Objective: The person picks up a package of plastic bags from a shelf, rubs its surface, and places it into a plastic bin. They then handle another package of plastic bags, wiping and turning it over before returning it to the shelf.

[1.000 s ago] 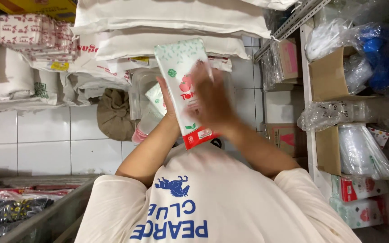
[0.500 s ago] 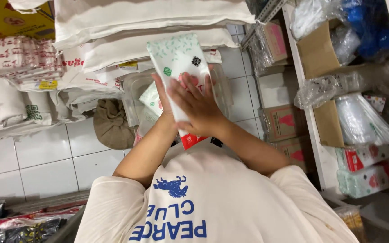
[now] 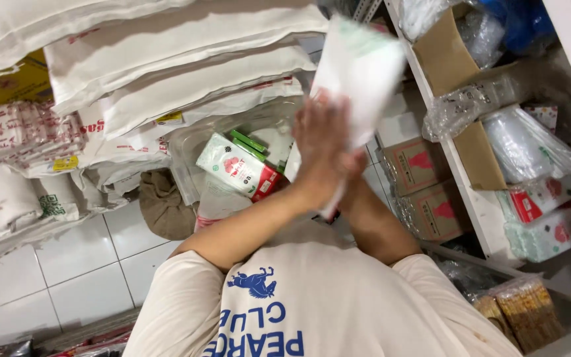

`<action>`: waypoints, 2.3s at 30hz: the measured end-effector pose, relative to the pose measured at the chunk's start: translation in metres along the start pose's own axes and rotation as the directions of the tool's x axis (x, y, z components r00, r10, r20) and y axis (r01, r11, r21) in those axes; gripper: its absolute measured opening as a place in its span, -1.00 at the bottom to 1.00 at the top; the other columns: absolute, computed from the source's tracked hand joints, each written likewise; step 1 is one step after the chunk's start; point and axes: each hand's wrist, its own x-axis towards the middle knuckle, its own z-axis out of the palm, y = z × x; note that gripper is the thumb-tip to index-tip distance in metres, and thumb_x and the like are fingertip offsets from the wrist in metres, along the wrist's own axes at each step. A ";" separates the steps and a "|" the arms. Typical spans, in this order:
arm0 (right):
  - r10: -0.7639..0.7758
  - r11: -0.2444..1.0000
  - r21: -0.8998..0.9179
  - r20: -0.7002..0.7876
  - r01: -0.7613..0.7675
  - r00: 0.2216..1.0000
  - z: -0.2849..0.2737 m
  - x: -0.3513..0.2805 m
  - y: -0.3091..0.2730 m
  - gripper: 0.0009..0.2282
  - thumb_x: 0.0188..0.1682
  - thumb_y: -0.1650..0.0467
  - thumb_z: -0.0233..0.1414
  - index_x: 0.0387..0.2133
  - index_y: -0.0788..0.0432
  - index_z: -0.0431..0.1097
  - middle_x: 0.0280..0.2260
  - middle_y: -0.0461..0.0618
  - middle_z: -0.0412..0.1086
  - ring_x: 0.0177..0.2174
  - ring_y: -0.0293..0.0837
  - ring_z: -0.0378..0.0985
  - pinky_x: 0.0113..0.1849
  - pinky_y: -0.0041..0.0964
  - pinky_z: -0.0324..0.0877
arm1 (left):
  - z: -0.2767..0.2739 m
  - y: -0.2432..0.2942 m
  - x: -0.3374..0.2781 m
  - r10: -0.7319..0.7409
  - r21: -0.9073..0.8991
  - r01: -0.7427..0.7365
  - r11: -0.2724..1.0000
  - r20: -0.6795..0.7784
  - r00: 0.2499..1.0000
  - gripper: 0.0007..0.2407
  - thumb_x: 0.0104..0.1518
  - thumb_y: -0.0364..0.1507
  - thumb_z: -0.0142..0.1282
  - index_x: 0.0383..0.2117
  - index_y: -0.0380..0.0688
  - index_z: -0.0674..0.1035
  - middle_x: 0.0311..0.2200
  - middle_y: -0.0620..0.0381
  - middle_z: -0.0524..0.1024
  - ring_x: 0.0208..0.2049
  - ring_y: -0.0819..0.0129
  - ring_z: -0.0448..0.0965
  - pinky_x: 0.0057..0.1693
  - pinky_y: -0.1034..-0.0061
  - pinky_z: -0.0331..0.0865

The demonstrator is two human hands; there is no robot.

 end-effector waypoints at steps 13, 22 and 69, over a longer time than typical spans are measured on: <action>-0.079 0.989 0.109 -0.188 0.100 0.979 -0.148 0.009 -0.152 -0.11 -0.17 -0.07 0.14 0.36 -0.01 -0.11 0.37 0.29 -0.17 0.28 0.31 0.00 0.24 0.29 0.05 | 0.080 0.018 0.072 0.369 0.330 -0.449 0.831 0.278 0.887 -0.24 0.27 0.21 -0.06 0.48 0.01 0.21 0.50 -0.16 -0.23 0.50 -0.29 -0.40 0.39 -0.48 -0.60; -0.026 0.950 -0.311 -0.153 -0.023 0.988 -0.230 -0.009 -0.221 -0.23 -0.08 0.07 0.18 0.36 0.07 0.03 0.38 0.35 -0.11 0.25 0.31 0.08 0.24 0.19 0.09 | 0.189 0.069 0.131 0.143 0.132 -0.233 0.963 0.480 0.866 -0.27 0.22 0.08 -0.07 0.47 0.03 0.11 0.49 -0.20 -0.12 0.51 -0.22 -0.20 0.45 -0.23 -0.41; -0.787 0.347 -0.920 -0.392 -0.183 0.477 -0.405 0.187 -0.422 -0.38 0.09 0.61 -0.01 0.43 0.06 -0.04 -0.06 0.00 0.30 -0.21 -0.23 0.47 -0.22 -0.33 0.49 | 0.862 0.119 0.581 0.714 -0.365 -0.616 0.698 0.414 0.565 -0.85 0.17 -0.45 -0.01 -0.42 -0.24 0.60 -0.50 -0.14 0.61 -0.50 -0.06 0.60 -0.35 0.14 0.44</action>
